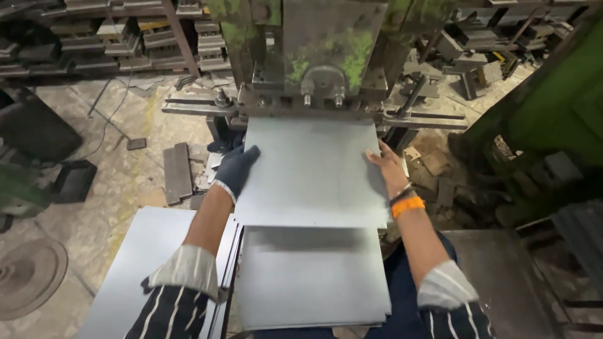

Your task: Operating an industrial stamping press to punch holes into rectangular metal sheets.

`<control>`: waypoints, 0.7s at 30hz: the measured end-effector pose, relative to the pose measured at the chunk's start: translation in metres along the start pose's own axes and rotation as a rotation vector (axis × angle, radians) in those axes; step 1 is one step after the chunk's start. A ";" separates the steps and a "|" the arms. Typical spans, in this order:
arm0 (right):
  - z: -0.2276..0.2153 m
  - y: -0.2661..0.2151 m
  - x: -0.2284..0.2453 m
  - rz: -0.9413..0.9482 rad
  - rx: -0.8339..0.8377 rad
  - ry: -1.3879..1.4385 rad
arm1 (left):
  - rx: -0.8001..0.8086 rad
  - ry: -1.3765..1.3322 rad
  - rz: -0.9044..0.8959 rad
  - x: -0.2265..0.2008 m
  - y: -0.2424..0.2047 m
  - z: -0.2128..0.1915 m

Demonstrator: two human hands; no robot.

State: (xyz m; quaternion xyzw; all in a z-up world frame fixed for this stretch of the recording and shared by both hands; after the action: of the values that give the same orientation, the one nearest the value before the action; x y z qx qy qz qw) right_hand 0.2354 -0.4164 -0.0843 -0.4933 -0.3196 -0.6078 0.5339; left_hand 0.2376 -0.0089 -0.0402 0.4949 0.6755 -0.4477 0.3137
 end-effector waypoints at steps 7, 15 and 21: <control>0.023 -0.180 0.025 0.054 -0.077 -0.058 | -0.039 -0.285 0.033 -0.024 -0.192 -0.020; 0.017 -0.223 0.005 0.118 -0.007 -0.018 | -0.018 -0.184 -0.162 0.012 -0.218 -0.019; -0.014 -0.185 -0.049 -0.220 -0.093 -1.098 | -0.395 0.519 0.025 0.062 -0.156 -0.006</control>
State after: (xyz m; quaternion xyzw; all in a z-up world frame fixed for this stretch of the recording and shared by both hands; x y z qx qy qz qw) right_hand 0.0503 -0.3710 -0.1093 -0.7240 -0.5730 -0.3275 0.2004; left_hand 0.0702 0.0035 -0.0461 0.5303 0.8006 -0.1631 0.2264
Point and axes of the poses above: each hand's wrist, its own y-axis towards the middle knuckle, its own z-axis out of the palm, x = y × z, the point moved 1 cm from there along y, towards the middle knuckle, and after that the axes turned 13 degrees about y, right-handed, at the moved point
